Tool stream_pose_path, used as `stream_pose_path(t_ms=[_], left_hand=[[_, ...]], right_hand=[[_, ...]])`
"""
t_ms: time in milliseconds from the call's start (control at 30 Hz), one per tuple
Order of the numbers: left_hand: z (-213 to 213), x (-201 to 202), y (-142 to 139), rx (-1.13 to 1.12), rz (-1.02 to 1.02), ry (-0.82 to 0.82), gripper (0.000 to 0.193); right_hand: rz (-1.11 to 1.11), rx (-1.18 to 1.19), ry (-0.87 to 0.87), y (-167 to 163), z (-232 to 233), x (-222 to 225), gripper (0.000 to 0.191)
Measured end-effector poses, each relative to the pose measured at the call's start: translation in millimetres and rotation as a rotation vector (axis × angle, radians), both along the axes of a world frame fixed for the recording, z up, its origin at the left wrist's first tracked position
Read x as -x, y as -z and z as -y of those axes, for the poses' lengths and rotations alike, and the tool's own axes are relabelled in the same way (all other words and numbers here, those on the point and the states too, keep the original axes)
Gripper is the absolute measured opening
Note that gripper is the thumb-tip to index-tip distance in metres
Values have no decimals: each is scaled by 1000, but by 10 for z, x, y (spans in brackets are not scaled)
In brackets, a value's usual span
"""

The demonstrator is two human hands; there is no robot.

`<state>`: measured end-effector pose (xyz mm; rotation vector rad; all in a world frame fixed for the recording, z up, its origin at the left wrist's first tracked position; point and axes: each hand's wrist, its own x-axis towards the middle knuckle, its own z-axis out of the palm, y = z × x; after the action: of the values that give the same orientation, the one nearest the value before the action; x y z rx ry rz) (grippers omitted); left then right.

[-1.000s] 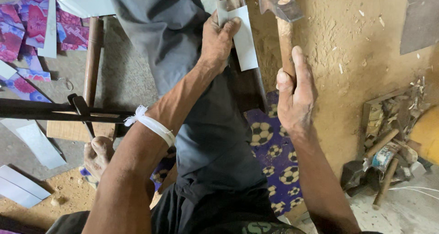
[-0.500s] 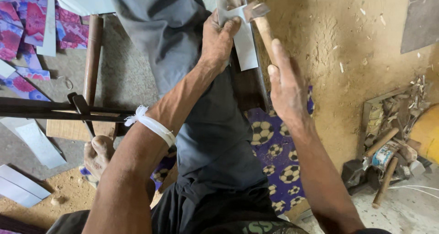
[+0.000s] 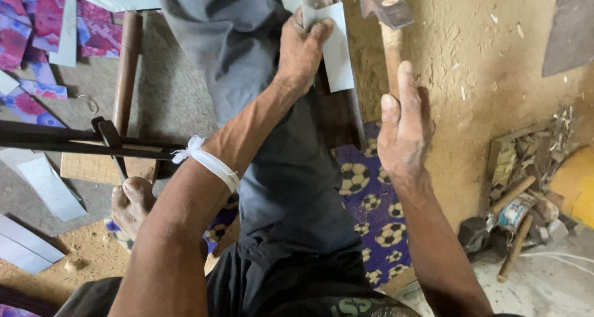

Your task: The person sits on the floor and cuts gray paper sheets into strips with large hand shears, trimming the edges of each piece. The cut pieces are stacked into piles beside a stack of finished decorated sheets, and the person briefly uses a hammer on a piece partway through.

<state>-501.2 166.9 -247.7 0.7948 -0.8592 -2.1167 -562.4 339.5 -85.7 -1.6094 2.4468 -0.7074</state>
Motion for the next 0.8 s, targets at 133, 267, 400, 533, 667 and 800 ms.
stream_pose_path(t_ms=[133,267,400,533,667,800], left_hand=[[9,8,-6,59,-76,-41,16],[-3,1,-16,72,79,-39,15],[21,-18,-97,37,29,-41,14],[19,-75,-246,-139,-140,-87,23],[77,-253,-661,-157,-221,-5,44],[773,-746,-1789,766,231,39,58]], right_hand=[[-71,-163,-29,20,28,-1,51],[-46,-32,-52,39,34,-2,49],[-56,-55,-5,272,-51,163,47],[336,-98,460,857,-250,568,54],[39,-472,222,1156,-501,769,63],[-41,-112,112,821,-334,492,41]])
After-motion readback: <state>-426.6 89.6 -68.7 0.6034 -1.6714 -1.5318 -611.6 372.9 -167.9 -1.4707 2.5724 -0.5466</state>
